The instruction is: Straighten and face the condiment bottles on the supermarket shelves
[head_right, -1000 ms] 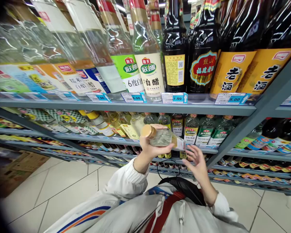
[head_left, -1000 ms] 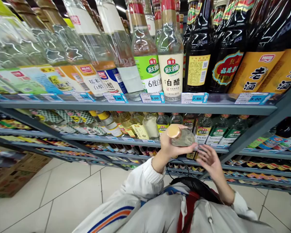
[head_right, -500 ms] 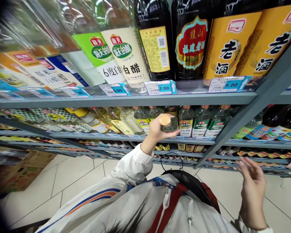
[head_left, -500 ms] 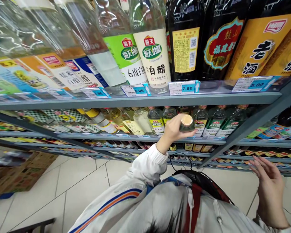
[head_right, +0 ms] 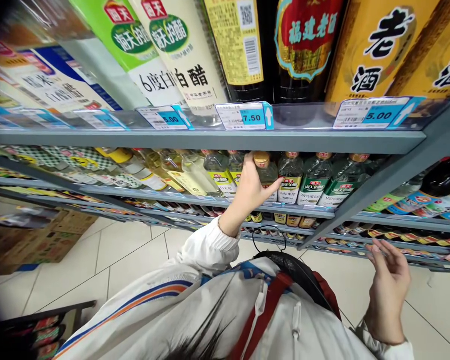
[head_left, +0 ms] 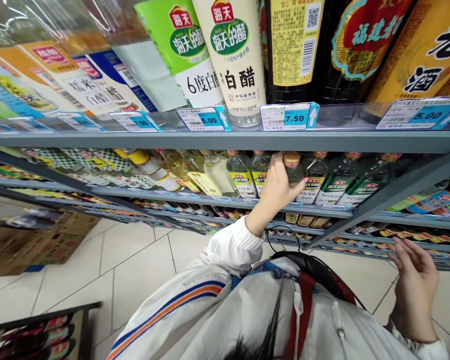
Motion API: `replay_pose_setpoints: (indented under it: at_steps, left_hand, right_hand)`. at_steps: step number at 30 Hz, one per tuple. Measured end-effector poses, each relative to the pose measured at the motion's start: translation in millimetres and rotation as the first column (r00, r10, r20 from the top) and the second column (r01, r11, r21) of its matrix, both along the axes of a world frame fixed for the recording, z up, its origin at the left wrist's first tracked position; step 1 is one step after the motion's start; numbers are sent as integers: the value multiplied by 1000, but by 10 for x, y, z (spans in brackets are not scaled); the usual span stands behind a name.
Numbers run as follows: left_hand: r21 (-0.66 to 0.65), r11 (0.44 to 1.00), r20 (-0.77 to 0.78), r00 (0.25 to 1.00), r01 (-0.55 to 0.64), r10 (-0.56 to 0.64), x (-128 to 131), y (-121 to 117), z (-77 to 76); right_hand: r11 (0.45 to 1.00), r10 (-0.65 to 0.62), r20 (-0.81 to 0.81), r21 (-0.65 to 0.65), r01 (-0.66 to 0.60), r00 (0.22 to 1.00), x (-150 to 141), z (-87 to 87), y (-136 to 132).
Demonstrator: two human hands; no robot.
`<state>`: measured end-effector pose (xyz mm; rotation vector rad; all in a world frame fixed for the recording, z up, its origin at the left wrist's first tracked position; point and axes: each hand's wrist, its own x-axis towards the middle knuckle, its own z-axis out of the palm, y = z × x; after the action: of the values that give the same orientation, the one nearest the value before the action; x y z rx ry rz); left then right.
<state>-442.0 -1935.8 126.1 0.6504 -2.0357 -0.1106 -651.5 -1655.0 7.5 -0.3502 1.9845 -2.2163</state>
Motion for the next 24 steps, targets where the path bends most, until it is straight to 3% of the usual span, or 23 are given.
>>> replay_pose_setpoints:
  at_steps: [7,13,19,24]
  left_hand:
    - [68,976,-44,977,-208,211,-39,216,89]
    - [15,977,-154,965,-213,213,-93,287,255]
    - [128,911,74,920,-393,386,-176,207,337]
    - [114,922,109,927,-370,358,-165,149,330]
  right_hand:
    - [998,66,11,2,-66,998,10,-32,-56]
    - [996,89,18,29,-89,996,58,-72,-22]
    - [990,123,-16,74,-122,992,106,-102,13]
    - [988,107,14,110,-107,994,175,-86,-11]
